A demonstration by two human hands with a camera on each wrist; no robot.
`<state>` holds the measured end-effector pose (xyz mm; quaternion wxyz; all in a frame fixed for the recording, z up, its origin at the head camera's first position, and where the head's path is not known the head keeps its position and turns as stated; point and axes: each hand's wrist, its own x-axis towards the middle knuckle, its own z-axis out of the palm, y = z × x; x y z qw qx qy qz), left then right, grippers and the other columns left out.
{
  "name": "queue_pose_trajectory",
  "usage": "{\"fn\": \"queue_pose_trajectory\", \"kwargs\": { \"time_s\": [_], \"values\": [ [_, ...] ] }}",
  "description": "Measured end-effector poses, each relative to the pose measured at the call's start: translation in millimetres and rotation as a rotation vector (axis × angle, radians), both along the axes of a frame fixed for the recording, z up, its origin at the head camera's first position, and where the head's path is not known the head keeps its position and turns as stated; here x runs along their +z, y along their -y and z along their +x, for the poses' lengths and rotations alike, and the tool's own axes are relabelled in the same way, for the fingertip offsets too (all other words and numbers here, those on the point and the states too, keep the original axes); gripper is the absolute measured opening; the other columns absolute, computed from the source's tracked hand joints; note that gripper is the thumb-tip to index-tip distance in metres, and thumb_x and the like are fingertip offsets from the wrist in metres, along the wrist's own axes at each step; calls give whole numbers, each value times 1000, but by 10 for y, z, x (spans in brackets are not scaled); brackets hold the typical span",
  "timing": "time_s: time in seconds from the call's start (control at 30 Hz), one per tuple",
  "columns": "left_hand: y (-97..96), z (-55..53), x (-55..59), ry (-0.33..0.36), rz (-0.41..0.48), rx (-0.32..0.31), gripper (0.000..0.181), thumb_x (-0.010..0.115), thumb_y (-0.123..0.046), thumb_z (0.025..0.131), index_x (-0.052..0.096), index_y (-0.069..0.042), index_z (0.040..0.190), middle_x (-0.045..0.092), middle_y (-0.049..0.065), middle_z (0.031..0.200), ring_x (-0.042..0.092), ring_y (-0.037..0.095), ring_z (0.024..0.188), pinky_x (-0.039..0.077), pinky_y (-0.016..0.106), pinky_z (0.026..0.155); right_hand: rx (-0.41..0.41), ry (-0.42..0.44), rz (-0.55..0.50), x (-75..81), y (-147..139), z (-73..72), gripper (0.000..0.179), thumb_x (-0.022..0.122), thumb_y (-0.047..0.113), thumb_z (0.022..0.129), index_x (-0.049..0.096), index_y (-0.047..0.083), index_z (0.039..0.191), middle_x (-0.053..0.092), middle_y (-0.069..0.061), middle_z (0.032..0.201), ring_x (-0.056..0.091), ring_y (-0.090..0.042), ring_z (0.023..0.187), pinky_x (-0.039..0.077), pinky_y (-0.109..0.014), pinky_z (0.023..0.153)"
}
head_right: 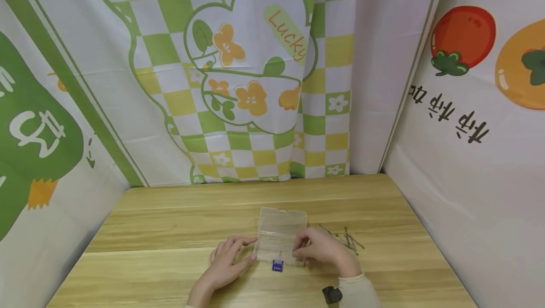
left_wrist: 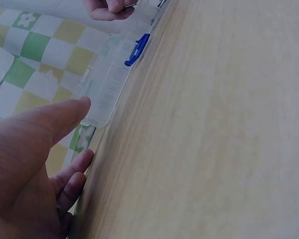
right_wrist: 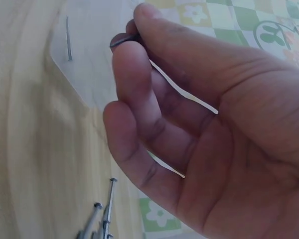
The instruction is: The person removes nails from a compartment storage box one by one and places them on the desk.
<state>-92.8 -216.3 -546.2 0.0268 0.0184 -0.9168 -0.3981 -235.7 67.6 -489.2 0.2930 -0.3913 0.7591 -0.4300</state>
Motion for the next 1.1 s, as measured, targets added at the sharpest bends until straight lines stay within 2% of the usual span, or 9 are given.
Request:
{"fn": "queue_pose_trajectory", "kwargs": {
  "time_s": [0.17,0.37,0.5,0.67,0.83,1.1],
  "values": [
    [0,-1,5,-2,4,-2,45,65,-51,102,60,-35,144,52,-2,138,39,29,124,18,67,104,0,9,-14,29,-84,-62,8,74,8,98,74,0,98,69,-6,88,64,-19,66,56,-31,59],
    [-5,-1,14,-1,11,-3,45,65,-50,102,61,-34,144,52,-1,139,39,30,124,16,68,105,-46,-46,-15,52,-276,-164,10,73,10,100,72,0,98,68,-9,84,60,-16,64,53,-30,57],
    [-6,-3,14,-2,10,-1,44,66,-49,102,61,-34,144,52,-1,139,39,30,124,17,68,105,-131,-144,26,32,-457,-235,8,74,7,98,71,0,95,65,-7,79,55,-12,62,49,-28,56],
    [-5,-6,6,-1,5,3,45,66,-50,102,61,-34,143,52,-2,138,39,29,123,18,66,104,-293,-273,143,-19,-638,-289,11,79,9,93,71,4,88,61,1,73,53,-12,60,47,-28,54],
    [-4,-11,4,-4,3,3,44,66,-50,102,61,-34,143,53,-2,138,39,29,124,16,67,105,-388,-276,218,15,-690,-285,13,81,12,92,70,5,88,60,0,73,53,-16,60,46,-30,54],
    [-4,-3,-2,-1,8,1,45,66,-49,102,61,-34,144,52,-2,138,39,29,124,15,68,106,-451,-287,273,33,-723,-285,12,79,14,93,71,6,89,61,0,74,55,-15,61,47,-33,58]
  ]
}}
